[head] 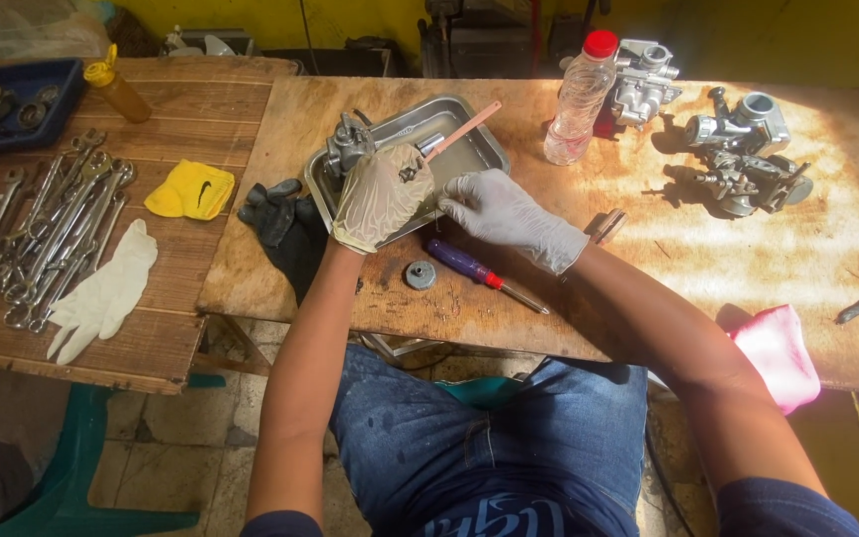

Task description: The person cleans a small metal carburetor part using a toothbrush and a screwdriver. They scrub the part, dip it in a tray of liquid, and use the screwdriver to clean small holes and crevices.

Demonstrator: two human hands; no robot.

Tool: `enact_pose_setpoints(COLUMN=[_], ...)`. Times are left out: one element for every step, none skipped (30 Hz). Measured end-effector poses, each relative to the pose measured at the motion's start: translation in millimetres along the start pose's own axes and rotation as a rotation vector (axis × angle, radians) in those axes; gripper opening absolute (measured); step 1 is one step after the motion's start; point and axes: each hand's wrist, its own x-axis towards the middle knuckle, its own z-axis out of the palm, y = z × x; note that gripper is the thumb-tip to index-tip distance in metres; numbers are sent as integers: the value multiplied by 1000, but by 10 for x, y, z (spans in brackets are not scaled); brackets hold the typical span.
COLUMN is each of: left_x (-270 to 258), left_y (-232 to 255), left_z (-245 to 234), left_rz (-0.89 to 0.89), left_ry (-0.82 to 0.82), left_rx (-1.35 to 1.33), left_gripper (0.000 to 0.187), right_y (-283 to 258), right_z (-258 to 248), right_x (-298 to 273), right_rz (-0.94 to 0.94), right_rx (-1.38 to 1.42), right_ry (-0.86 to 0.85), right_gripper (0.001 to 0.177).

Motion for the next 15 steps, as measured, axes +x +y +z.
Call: enact_pose_setpoints(left_x=[-18, -36, -56, -69, -82, -79, -89, -100, -112, -126, -139, -148, -194, -240, -286], left_y=[-9, -21, -32, -22, -10, 8, 43, 77, 110, 159, 208, 258, 303, 351, 398], left_z=[16, 28, 41, 71, 101, 128, 121, 116, 108, 92, 75, 57, -58, -166, -274], left_rz=[-5, -5, -5, -10, -7, 0, -1, -3, -5, -8, -23, -36, -38, -79, -121], left_ry=[-1, -4, -7, -9, 21, 50, 50, 64, 79, 80, 58, 35, 34, -31, -96], left_rx=[-2, -36, -70, -71, -75, -79, -80, -96, -111, -112, -130, -147, -147, -100, -53], left_gripper=[24, 25, 26, 26, 22, 20, 20, 20, 20, 20, 23, 28, 28, 33, 40], right_y=[41, 80, 118, 81, 44, 9, 44, 79, 112, 116, 119, 122, 98, 76, 55], right_z=[2, 8, 13, 12, 8, -6, 21, 49, 78, 68, 58, 47, -7, -63, -119], right_x=[-1, 1, 1, -9, -21, -26, -26, -27, -27, -39, -50, -62, -47, -38, -29], right_rz=[1, 76, 151, 153, 163, 171, 172, 174, 176, 175, 206, 238, 239, 275, 311], right_rx=[1, 40, 78, 79, 98, 115, 115, 120, 125, 125, 130, 135, 135, 194, 253], right_ry=[-5, -17, -29, -33, -37, -38, -39, -42, -45, -49, -48, -46, -47, -75, -104], right_gripper=[16, 15, 16, 16, 14, 12, 12, 11, 11, 11, 10, 11, 11, 12, 13])
